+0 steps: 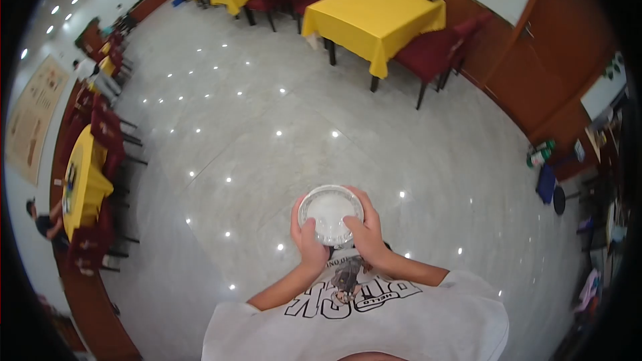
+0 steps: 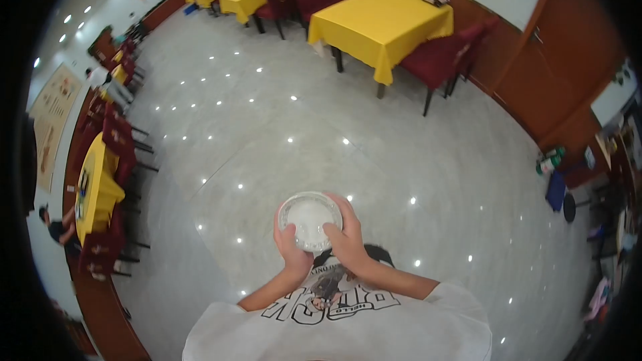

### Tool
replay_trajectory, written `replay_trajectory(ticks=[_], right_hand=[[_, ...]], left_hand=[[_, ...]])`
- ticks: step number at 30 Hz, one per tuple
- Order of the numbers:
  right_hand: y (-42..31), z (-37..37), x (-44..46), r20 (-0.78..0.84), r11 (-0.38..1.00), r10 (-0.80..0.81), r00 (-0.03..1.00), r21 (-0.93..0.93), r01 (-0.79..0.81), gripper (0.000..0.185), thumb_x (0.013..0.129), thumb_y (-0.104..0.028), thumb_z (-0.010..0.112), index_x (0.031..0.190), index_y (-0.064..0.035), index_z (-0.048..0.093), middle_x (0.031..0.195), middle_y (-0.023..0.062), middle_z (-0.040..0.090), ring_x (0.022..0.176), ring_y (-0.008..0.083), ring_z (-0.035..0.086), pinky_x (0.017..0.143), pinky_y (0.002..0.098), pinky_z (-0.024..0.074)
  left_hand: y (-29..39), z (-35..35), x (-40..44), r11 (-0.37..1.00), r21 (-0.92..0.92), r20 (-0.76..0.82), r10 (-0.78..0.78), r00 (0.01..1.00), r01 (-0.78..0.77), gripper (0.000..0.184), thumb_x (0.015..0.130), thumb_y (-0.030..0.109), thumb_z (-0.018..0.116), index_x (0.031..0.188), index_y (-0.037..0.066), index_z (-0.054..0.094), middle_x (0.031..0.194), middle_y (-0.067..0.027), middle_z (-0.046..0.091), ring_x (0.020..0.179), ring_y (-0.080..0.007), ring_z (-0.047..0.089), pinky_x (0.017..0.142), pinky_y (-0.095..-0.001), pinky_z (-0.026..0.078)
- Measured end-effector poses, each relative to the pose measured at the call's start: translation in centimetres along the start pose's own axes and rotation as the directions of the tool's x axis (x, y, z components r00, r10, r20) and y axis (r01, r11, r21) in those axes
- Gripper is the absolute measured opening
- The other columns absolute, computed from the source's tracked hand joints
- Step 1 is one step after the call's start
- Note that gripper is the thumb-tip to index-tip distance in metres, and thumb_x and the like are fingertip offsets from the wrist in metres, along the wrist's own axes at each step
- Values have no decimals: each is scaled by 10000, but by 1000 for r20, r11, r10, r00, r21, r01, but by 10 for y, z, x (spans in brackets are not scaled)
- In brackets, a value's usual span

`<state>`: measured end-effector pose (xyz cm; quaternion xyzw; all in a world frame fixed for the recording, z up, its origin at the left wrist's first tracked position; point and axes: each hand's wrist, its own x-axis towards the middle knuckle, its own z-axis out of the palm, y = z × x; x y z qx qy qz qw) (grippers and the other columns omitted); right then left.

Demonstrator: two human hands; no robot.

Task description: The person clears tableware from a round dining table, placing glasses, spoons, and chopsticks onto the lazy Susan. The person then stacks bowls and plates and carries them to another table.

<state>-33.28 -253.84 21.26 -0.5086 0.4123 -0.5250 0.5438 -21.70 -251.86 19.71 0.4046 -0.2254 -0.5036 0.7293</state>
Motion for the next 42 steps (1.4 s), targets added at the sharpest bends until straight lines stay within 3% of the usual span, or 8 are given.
replay_trajectory(ticks=[2,7,15,20,27,36,38,42], right_hand=[[-3,-8,28,-140,993,90,986,88,-78,528,749,18,435,1276,15,464,1219,122,525,1146,189,497,993,304,388],[18,-47,115,-297,991,81,951,122,-46,521,758,10,432,1279,10,457,1185,121,544,1115,187,515,975,305,402],[63,-100,299,-290,954,154,944,293,-65,510,748,11,479,1258,32,464,1167,118,535,1102,199,512,975,305,392],[64,-104,399,-117,945,209,971,280,-170,495,765,-1,480,1258,34,466,1179,123,536,1113,197,510,967,299,397],[108,-93,536,-83,920,325,942,257,-295,492,776,-8,487,1267,29,467,1168,123,548,1108,193,514,968,300,400],[106,-78,729,-204,980,143,968,165,-109,574,771,28,458,1343,8,411,1234,115,523,1127,177,509,984,288,398],[107,-75,757,-422,997,41,906,78,-9,605,767,31,448,1369,-10,396,1271,123,504,1151,186,500,999,292,386],[106,-94,819,-367,936,185,912,348,-50,591,776,13,458,1364,9,396,1291,143,493,1177,214,484,1021,305,360]], left_hand=[[-5,19,40,989,75,97,-138,986,131,530,812,52,383,1336,-30,391,1219,-185,524,1110,-256,543,944,-364,460],[-45,74,129,972,147,222,-213,952,183,516,818,45,383,1328,-33,402,1223,-180,524,1105,-247,544,954,-354,448],[-105,162,302,955,238,194,-224,955,175,512,830,38,388,1336,-31,390,1253,-182,506,1127,-256,534,960,-365,445],[-107,183,370,968,163,-6,-190,982,189,524,819,48,403,1337,-32,383,1237,-191,512,1121,-272,544,943,-375,470],[-141,192,504,973,110,-150,-185,971,202,497,828,51,409,1318,-31,403,1212,-187,528,1094,-276,561,921,-378,485],[-143,244,704,964,33,65,-266,962,264,505,829,34,409,1329,-38,397,1228,-192,524,1132,-267,541,954,-367,462],[-148,266,739,949,69,89,-312,946,307,508,830,36,408,1332,-40,394,1230,-191,523,1132,-269,541,954,-369,462],[-169,287,807,928,175,194,-361,912,330,508,837,44,405,1337,-44,390,1239,-189,518,1134,-269,540,952,-370,463]])
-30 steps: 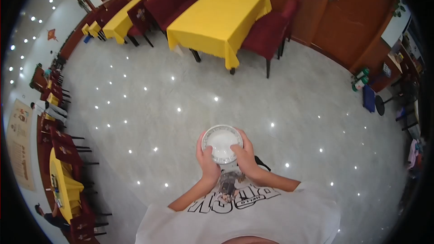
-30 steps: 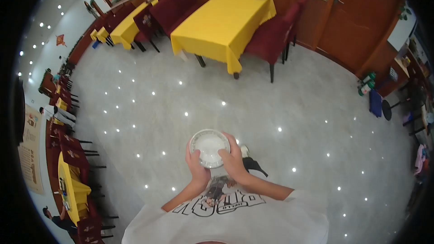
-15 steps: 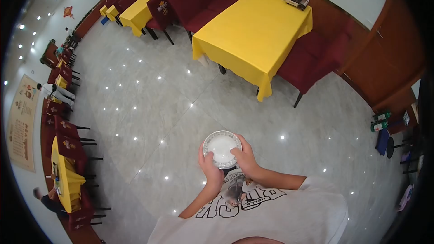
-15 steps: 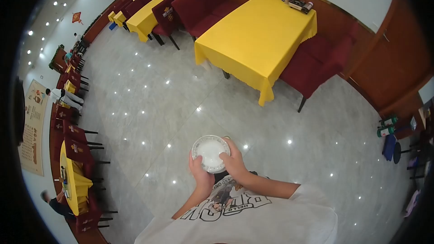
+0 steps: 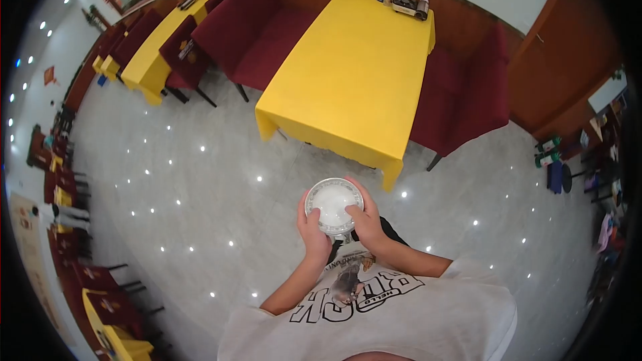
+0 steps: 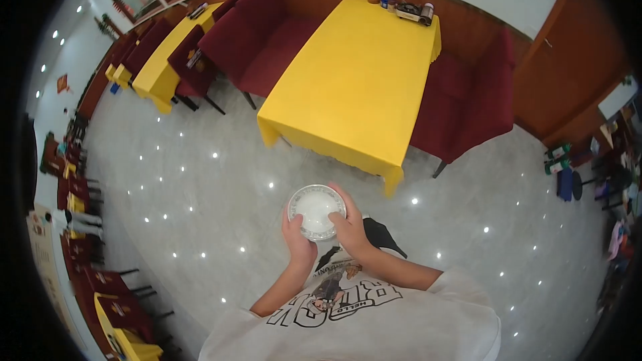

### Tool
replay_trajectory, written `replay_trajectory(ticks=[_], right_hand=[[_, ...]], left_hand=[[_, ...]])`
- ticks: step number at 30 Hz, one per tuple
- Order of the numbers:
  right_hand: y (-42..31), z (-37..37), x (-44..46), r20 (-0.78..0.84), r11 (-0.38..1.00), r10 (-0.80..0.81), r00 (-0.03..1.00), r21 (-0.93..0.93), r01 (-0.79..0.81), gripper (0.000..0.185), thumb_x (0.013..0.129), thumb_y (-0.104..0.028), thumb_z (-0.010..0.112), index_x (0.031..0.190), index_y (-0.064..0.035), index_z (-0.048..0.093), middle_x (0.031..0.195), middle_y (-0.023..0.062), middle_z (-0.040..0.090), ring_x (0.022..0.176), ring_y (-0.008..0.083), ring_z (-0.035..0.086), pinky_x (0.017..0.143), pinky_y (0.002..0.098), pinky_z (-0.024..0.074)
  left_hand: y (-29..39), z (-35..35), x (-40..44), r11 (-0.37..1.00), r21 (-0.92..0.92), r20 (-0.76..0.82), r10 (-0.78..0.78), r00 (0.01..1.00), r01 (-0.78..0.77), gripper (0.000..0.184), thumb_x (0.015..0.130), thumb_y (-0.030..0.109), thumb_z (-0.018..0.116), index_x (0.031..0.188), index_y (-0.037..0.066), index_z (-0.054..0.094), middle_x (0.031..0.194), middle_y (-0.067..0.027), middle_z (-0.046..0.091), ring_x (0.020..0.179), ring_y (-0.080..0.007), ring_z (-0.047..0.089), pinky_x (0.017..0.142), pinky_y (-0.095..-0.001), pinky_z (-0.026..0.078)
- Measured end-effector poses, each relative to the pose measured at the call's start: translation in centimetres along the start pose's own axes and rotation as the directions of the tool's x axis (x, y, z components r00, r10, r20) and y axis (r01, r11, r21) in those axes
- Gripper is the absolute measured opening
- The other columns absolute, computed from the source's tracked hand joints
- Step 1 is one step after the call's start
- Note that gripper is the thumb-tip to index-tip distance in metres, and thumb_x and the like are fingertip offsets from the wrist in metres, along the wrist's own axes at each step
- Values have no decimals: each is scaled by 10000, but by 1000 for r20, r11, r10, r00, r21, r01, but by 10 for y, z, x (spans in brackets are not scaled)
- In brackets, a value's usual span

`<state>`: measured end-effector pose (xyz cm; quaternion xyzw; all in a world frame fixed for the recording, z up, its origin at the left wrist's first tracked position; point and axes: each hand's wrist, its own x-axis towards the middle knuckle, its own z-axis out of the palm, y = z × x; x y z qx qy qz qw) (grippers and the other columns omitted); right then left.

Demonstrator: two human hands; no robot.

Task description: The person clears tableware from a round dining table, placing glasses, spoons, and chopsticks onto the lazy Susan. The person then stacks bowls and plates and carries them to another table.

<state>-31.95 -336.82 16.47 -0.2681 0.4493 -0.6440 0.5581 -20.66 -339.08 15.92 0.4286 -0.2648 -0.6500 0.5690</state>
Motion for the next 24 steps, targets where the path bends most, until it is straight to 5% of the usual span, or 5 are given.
replay_trajectory(ticks=[9,14,16,19,24], right_hand=[[30,-6,161,-96,999,-40,995,-9,39,638,747,22,456,1381,-20,393,1248,131,516,1148,198,499,998,306,384],[32,21,256,-116,983,112,987,158,-93,700,782,-11,468,1454,-28,271,1295,153,479,1166,211,481,998,304,376],[42,24,286,-209,998,47,977,-22,-52,707,794,-31,477,1462,-21,244,1322,159,457,1176,210,473,995,299,375],[50,16,327,-237,975,223,945,60,-215,677,777,-47,489,1429,-7,310,1297,160,484,1159,210,493,987,307,388],[56,2,388,-322,951,306,896,151,-270,579,758,-58,493,1329,19,429,1202,156,556,1109,229,537,962,322,415]], left_hand=[[-3,39,160,990,113,30,-89,996,85,495,848,67,410,1330,-41,397,1216,-186,534,1112,-272,555,931,-370,476],[14,48,257,970,214,1,-114,993,112,482,850,64,411,1322,-36,406,1220,-185,533,1107,-273,562,925,-363,481],[17,64,290,975,208,-1,-83,997,81,479,854,61,409,1323,-36,406,1223,-182,532,1104,-267,562,925,-362,480],[3,69,329,972,207,-4,-115,993,113,476,854,64,415,1319,-39,413,1224,-177,533,1093,-260,562,929,-359,473],[-30,73,405,941,246,9,-241,971,231,464,849,68,434,1298,-48,436,1214,-167,539,1102,-249,544,948,-343,443]])
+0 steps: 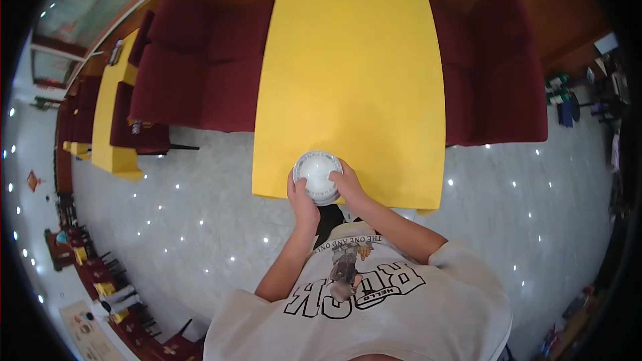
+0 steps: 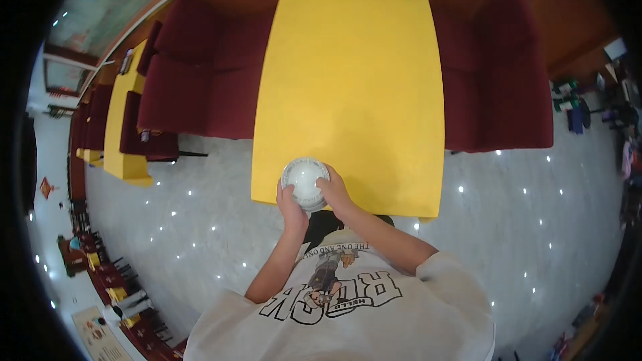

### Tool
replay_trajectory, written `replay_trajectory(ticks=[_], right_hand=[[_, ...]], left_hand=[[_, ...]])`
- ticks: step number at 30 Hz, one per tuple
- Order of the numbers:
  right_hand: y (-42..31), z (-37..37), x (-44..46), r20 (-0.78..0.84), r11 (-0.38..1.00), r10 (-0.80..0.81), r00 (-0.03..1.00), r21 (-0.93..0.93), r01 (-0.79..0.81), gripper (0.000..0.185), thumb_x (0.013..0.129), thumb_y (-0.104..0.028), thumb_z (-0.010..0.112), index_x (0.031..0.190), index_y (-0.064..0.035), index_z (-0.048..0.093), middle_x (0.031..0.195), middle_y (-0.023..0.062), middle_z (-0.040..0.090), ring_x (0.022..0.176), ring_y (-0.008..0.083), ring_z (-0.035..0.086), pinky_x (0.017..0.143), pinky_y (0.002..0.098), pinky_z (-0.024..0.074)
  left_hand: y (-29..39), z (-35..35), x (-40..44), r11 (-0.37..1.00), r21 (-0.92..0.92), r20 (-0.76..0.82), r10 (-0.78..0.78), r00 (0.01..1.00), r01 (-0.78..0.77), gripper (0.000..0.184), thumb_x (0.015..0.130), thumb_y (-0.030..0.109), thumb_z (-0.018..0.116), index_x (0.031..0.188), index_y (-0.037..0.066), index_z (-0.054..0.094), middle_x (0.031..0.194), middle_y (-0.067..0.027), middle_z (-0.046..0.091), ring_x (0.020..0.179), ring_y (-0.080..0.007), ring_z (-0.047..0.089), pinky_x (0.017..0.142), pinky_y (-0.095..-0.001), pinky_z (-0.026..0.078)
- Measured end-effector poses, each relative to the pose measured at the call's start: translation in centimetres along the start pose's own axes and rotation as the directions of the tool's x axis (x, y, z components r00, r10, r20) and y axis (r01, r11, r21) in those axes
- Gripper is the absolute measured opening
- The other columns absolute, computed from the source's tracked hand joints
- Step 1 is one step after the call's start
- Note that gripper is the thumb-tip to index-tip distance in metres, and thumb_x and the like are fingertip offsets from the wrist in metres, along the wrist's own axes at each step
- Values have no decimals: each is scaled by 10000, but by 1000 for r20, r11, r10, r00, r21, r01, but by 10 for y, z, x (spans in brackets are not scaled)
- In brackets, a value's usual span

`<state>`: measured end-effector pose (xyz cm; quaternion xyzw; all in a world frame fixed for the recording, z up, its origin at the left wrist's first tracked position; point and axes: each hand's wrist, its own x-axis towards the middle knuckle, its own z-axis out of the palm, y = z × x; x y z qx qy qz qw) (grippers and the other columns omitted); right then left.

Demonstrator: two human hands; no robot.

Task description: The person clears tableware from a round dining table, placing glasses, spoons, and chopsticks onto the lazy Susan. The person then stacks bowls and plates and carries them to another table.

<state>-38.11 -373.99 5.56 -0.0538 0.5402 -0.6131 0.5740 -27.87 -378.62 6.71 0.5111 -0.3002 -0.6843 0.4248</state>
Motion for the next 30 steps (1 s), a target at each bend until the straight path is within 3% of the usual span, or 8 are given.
replay_trajectory(ticks=[3,9,11,12,16,21,30], right_hand=[[-7,8,48,-85,999,39,996,17,-37,547,755,-60,489,1293,35,457,1193,168,565,1119,249,540,971,336,415],[-2,45,163,-289,993,-110,951,-79,90,526,763,-42,487,1285,20,468,1153,118,581,1089,201,544,944,312,429],[-10,49,198,-337,989,-143,931,-87,121,533,765,-30,482,1294,22,461,1176,122,572,1112,206,535,962,317,422],[-14,50,212,-354,980,-200,914,-83,182,551,751,-18,467,1300,31,450,1199,139,558,1136,223,526,981,320,411],[-22,50,234,-380,942,-335,862,-99,322,566,729,-1,447,1293,38,445,1223,157,538,1160,237,514,1005,324,396],[-19,55,249,-418,938,-346,840,-142,316,581,711,5,440,1291,31,447,1223,154,535,1167,235,506,1012,330,389],[-15,49,249,-374,935,-355,857,-137,328,606,723,-1,463,1327,2,412,1261,155,498,1204,249,474,1031,338,370]], left_hand=[[-5,-2,58,992,124,76,-40,996,30,436,832,93,429,1250,-20,471,1167,-140,553,1101,-244,541,938,-346,447],[1,19,202,985,96,185,-158,970,143,460,834,63,441,1280,-51,459,1221,-149,541,1126,-234,524,987,-339,402],[-7,26,244,984,179,283,-34,959,-18,472,813,84,448,1263,-56,473,1213,-154,546,1118,-248,534,969,-340,427],[-8,32,261,982,187,275,-67,959,15,472,813,84,448,1263,-56,473,1213,-154,546,1118,-248,534,969,-340,427],[-12,46,290,989,148,415,-44,909,-20,455,809,15,448,1255,-63,497,1232,-150,553,1152,-233,525,1003,-337,400],[-18,49,310,996,92,454,-28,890,-15,450,810,17,448,1250,-64,500,1221,-149,563,1138,-234,537,1005,-344,401],[-12,45,309,971,163,549,59,834,-177,454,806,-13,426,1252,-40,508,1251,-139,552,1159,-236,528,1012,-342,398]])
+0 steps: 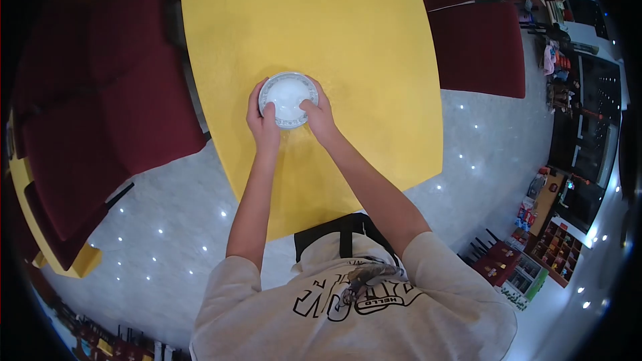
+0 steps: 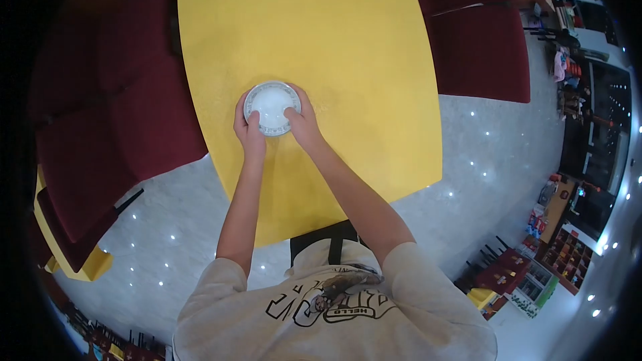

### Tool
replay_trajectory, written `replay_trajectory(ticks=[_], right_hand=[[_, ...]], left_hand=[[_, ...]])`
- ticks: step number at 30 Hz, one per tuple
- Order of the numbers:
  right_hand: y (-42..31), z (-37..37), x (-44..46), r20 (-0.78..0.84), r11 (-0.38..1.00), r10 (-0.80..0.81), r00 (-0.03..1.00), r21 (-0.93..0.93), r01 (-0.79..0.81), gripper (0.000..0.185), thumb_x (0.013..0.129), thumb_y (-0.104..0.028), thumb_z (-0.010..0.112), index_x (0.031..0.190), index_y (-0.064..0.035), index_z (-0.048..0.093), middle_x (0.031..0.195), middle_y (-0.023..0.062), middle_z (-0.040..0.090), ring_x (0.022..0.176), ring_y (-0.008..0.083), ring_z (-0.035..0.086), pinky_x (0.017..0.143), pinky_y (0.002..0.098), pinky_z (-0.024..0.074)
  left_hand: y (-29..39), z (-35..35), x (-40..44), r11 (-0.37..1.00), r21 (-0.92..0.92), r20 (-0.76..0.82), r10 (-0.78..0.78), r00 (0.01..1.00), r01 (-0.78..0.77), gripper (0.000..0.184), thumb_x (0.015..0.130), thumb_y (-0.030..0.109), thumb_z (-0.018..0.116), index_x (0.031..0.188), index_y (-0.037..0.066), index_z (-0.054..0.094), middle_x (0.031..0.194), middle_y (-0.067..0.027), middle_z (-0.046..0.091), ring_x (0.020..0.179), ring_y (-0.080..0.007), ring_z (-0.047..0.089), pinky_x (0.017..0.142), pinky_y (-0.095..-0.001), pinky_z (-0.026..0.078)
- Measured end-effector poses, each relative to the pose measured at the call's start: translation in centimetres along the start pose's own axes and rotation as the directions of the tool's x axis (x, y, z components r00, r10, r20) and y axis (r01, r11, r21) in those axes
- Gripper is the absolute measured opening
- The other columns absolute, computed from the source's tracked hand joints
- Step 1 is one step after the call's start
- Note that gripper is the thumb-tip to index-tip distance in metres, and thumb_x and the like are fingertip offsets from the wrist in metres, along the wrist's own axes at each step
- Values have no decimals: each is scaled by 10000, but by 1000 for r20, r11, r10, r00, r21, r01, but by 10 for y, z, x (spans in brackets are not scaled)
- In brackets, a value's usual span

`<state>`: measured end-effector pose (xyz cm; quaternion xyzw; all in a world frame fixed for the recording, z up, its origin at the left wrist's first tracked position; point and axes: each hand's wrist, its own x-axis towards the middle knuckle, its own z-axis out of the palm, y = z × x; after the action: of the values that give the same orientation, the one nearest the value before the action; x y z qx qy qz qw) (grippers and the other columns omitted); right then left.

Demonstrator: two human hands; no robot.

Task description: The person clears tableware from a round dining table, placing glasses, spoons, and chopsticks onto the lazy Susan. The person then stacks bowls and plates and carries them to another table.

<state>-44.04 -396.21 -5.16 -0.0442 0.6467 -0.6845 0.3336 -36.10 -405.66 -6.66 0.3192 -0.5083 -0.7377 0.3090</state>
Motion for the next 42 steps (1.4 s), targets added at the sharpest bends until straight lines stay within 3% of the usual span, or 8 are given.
replay_trajectory(ticks=[9,15,19,24,27,32,39,42], right_hand=[[-5,-19,-33,-179,947,-116,977,-316,55,666,825,-156,647,1399,-47,327,1367,179,416,1257,275,430,989,372,396],[34,-92,-121,-339,913,-159,927,-409,7,433,842,-133,628,1237,-58,470,1004,86,600,986,203,588,808,319,487],[47,-141,-205,-387,983,179,904,99,-152,268,839,-144,605,1085,-67,530,868,47,600,791,151,594,680,286,473],[74,-208,-334,-208,783,357,911,598,-170,122,842,-168,594,935,-110,541,817,30,594,744,133,590,629,281,466],[90,-241,-411,-268,574,386,883,819,-3,103,885,-195,584,953,-126,549,843,26,594,763,153,587,678,316,474],[129,-313,-555,-596,406,400,697,796,448,91,866,-177,600,925,-129,549,816,14,590,749,153,588,678,315,482],[188,-328,-683,-798,71,523,299,390,918,59,839,-170,605,816,-125,575,720,9,587,692,158,577,644,307,471],[207,-332,-708,-804,-63,546,235,239,969,50,838,-158,597,815,-116,584,721,17,594,686,163,576,638,313,470]], left_hand=[[-5,-40,6,962,263,117,48,992,-77,514,914,85,485,1398,-4,337,1384,-162,424,1266,-261,423,1066,-352,322],[18,-77,-40,953,283,-274,-23,962,103,382,966,213,453,1280,2,409,1144,-118,520,1033,-202,526,879,-327,434],[12,-74,-101,913,264,-351,-210,913,311,170,936,220,454,932,55,495,707,-12,435,557,-88,421,479,-250,364],[-29,-7,-222,748,486,-51,-492,869,452,116,878,229,492,848,119,473,637,-16,447,448,-124,407,390,-269,347],[-44,66,-311,569,582,120,-767,631,581,104,887,230,511,832,148,481,622,-4,456,485,-117,441,411,-281,375],[-81,174,-462,456,853,442,-890,115,253,153,882,146,534,1025,99,564,756,-15,566,612,-111,530,557,-259,459],[-108,249,-623,275,937,193,-922,-335,-216,150,883,126,527,1026,99,563,771,-11,580,647,-118,557,589,-275,467],[-131,262,-685,208,913,83,-937,-340,-350,136,882,140,533,1008,106,571,765,-9,582,649,-122,556,600,-287,469]])
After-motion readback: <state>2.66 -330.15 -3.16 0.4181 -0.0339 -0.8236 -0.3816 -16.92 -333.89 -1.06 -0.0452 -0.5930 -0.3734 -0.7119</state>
